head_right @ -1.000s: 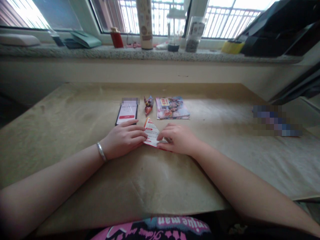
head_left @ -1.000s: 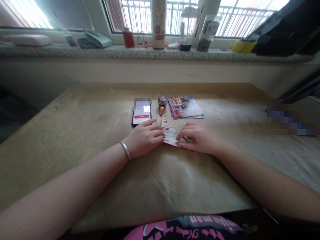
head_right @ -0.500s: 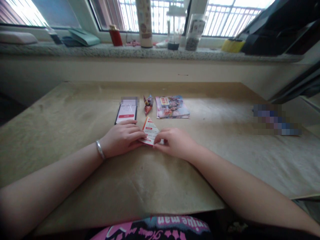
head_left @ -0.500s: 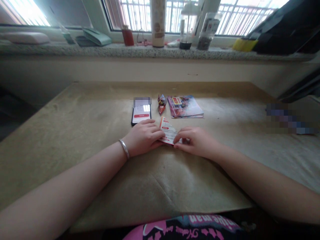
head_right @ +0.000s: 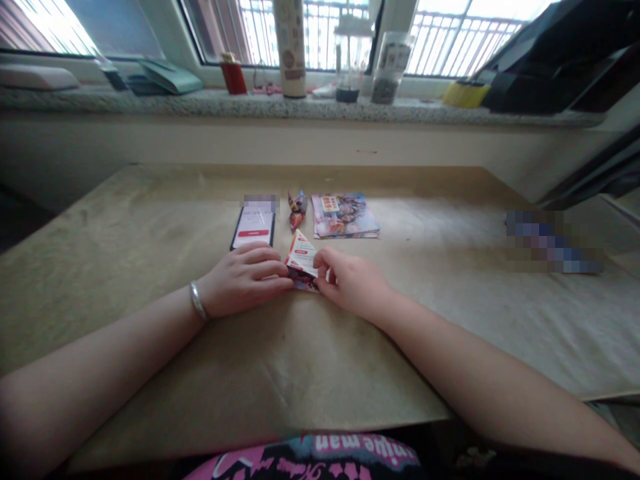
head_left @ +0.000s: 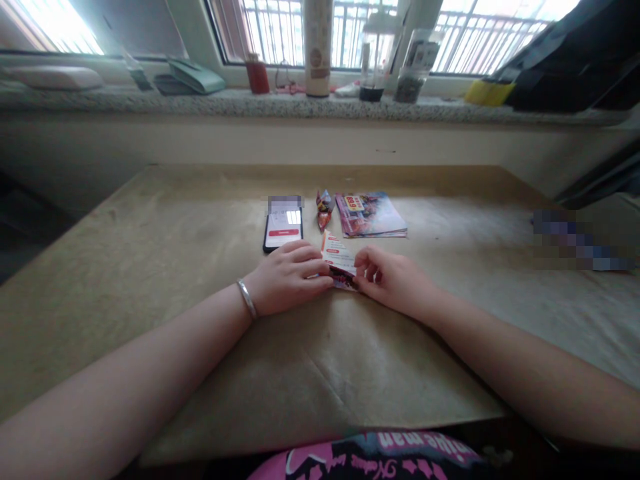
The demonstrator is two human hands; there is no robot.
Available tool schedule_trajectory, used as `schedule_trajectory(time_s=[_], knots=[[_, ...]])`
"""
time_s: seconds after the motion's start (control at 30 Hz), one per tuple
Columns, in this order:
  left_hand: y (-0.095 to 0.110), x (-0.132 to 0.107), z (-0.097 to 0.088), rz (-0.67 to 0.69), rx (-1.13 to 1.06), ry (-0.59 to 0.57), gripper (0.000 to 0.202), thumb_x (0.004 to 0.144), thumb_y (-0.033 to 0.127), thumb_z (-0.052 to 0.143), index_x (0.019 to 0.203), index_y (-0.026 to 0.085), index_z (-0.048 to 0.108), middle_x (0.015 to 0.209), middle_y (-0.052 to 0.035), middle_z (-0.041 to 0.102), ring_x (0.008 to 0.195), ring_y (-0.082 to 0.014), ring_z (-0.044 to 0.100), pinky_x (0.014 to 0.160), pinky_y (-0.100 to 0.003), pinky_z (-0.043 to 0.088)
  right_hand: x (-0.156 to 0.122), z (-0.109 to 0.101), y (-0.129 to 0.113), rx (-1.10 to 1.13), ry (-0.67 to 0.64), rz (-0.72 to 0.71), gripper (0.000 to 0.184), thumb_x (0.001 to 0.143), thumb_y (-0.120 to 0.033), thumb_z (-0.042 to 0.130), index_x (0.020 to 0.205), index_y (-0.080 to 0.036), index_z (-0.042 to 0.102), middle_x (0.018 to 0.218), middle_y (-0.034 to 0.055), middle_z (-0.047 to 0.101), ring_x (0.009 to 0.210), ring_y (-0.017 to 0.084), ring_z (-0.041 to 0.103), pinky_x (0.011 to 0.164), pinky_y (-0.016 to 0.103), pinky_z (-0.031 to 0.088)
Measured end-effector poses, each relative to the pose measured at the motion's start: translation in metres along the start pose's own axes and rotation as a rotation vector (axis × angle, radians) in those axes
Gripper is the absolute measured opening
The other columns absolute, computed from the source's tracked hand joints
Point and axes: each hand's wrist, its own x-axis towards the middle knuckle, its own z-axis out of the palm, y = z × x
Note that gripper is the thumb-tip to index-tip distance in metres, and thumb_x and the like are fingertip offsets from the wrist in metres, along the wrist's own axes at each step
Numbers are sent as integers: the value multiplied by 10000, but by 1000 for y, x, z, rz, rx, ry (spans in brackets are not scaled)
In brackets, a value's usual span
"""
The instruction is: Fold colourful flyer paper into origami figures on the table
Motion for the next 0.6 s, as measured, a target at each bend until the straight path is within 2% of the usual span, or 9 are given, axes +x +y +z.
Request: schedule_trajectory(time_s=[0.13,0.23,0.33,0.4,0.5,0.6], knots=[[-1,1,1,-3,-11,-86,137,920,234,503,907,248,640,902,26,689,928,-158,585,831,-312,425,-1,-3,0,-68,93,-145,54,821,-200,529,846,-198,577,765,3,605,598,101,529,557,215,380],[-2,1,4,-39,-57,-142,183,927,302,490,1013,244,642,1005,1,692,963,-167,598,863,-327,431,-1,-4,1,-27,161,-213,114,843,-163,493,856,-183,605,815,30,603,655,112,549,600,222,423],[-2,1,8,-72,-138,-191,251,937,302,466,1136,247,610,1151,-3,661,1083,-179,576,958,-345,412,0,-4,4,35,206,-259,190,863,-146,465,915,-172,646,853,52,616,750,130,582,664,233,464],[-3,0,9,-97,-173,-213,284,944,306,456,1189,243,585,1178,-7,653,1115,-180,569,983,-348,406,1,-5,6,67,208,-288,243,872,-141,457,980,-171,673,875,61,633,774,130,596,691,237,482],[-4,-1,11,-120,-175,-220,307,947,330,454,1212,232,575,1162,-24,663,1080,-178,596,953,-342,430,2,-7,7,65,216,-262,282,873,-149,464,1033,-179,695,887,63,655,752,123,610,675,234,499],[-4,-1,11,-92,-138,-212,269,951,310,456,1157,225,608,1154,-24,668,1036,-171,622,900,-334,456,1,-11,7,6,234,-193,269,862,-177,486,993,-191,721,888,60,675,740,129,620,667,244,508]])
